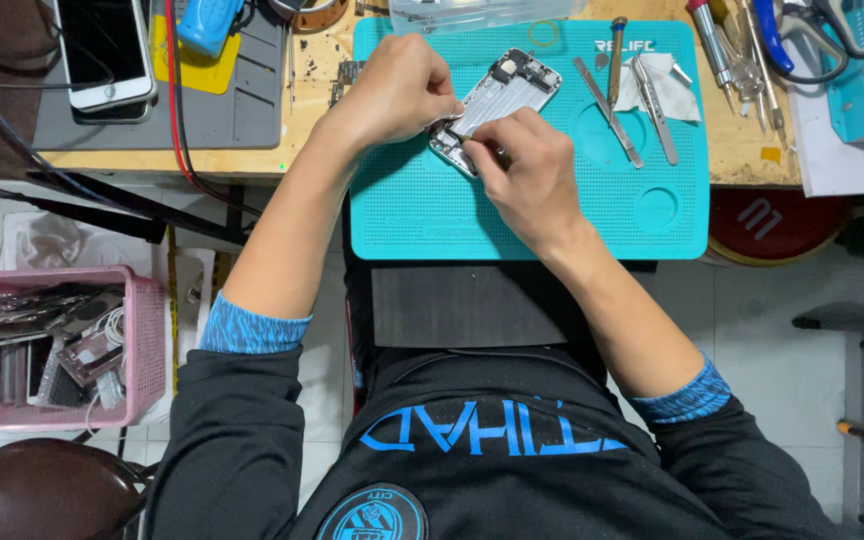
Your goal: The person works on a disassembled smartphone at a repair bench, using a screwdriver to remove and reinstall small screws and reposition internal components and the phone frame on a silicone mat. They handle the phone chassis, battery area, and small parts, turning the device over as they work.
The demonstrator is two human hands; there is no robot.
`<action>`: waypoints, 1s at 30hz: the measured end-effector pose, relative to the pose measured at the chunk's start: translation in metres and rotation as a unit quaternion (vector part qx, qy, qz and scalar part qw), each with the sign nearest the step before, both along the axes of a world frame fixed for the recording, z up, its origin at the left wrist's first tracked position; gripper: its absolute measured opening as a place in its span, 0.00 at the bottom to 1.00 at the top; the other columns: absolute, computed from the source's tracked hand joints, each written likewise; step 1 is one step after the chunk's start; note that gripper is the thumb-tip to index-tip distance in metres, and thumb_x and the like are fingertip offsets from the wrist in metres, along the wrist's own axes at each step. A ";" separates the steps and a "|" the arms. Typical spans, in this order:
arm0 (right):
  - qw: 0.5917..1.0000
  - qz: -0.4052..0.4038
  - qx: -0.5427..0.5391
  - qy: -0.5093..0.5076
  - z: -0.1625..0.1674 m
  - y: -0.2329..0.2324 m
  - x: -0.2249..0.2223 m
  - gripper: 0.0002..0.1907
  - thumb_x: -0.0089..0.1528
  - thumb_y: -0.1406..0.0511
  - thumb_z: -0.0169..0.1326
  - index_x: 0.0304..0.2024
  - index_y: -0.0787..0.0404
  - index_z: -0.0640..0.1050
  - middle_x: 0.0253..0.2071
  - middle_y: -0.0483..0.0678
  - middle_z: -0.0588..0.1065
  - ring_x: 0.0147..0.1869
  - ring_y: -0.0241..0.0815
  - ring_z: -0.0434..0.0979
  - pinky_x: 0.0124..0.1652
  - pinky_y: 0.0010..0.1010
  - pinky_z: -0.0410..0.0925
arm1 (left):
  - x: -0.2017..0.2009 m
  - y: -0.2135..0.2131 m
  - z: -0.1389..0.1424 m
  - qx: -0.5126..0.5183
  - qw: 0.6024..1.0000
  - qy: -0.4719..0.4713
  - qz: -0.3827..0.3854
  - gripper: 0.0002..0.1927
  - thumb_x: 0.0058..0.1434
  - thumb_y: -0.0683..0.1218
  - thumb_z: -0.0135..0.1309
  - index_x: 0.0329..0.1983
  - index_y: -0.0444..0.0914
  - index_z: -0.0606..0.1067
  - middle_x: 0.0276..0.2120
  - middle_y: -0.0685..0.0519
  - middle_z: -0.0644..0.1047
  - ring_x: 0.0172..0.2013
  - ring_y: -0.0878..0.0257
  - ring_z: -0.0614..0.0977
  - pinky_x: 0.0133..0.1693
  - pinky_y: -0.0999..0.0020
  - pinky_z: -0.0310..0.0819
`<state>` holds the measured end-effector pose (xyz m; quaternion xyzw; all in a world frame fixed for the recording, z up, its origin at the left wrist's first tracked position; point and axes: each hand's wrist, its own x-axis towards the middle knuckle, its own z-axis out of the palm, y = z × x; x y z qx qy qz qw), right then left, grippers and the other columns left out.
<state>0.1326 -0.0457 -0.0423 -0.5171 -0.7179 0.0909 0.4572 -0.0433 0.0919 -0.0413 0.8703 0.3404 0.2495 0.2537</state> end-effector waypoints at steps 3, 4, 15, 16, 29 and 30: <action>1.000 -0.008 0.007 -0.027 0.000 0.001 0.000 0.05 0.62 0.70 0.67 0.36 0.65 0.82 0.33 0.52 0.77 0.30 0.44 0.79 0.30 0.32 0.71 | 0.000 0.000 0.000 -0.007 1.000 0.001 -0.005 0.10 0.53 0.44 0.68 0.26 0.32 0.81 0.18 0.44 0.76 0.21 0.58 0.79 0.27 0.62 0.71; 0.999 -0.011 0.008 -0.035 0.001 0.001 0.001 0.05 0.62 0.69 0.68 0.36 0.65 0.83 0.32 0.52 0.77 0.29 0.44 0.78 0.30 0.33 0.70 | 0.000 0.000 0.000 -0.012 1.000 -0.001 -0.010 0.11 0.53 0.44 0.68 0.26 0.31 0.81 0.18 0.44 0.76 0.21 0.59 0.79 0.27 0.62 0.71; 0.999 0.002 -0.037 0.008 0.003 0.008 0.007 0.06 0.63 0.69 0.67 0.39 0.64 0.82 0.32 0.49 0.76 0.30 0.39 0.79 0.31 0.29 0.71 | -0.003 0.002 0.004 -0.104 0.994 -0.009 -0.012 0.09 0.54 0.45 0.67 0.26 0.34 0.82 0.17 0.51 0.78 0.20 0.67 0.79 0.25 0.69 0.71; 1.000 -0.005 -0.025 -0.005 0.002 0.007 0.007 0.06 0.64 0.69 0.67 0.39 0.64 0.83 0.33 0.49 0.76 0.30 0.39 0.79 0.31 0.29 0.71 | -0.003 0.002 0.003 -0.107 0.994 -0.012 -0.014 0.09 0.54 0.44 0.67 0.25 0.33 0.82 0.18 0.51 0.78 0.20 0.68 0.79 0.25 0.69 0.72; 0.997 0.011 -0.055 0.044 0.002 0.009 0.009 0.11 0.59 0.69 0.68 0.41 0.66 0.81 0.34 0.50 0.76 0.30 0.37 0.78 0.29 0.26 0.72 | -0.004 0.002 0.002 -0.128 0.991 -0.026 -0.004 0.10 0.54 0.44 0.69 0.24 0.33 0.81 0.17 0.51 0.78 0.20 0.68 0.78 0.24 0.71 0.70; 0.997 0.013 -0.068 0.046 0.002 0.010 0.010 0.11 0.59 0.69 0.68 0.41 0.66 0.81 0.33 0.49 0.76 0.30 0.37 0.78 0.30 0.26 0.72 | -0.005 0.002 0.002 -0.133 0.991 -0.029 -0.004 0.10 0.54 0.44 0.68 0.24 0.33 0.81 0.17 0.52 0.78 0.20 0.69 0.78 0.24 0.71 0.70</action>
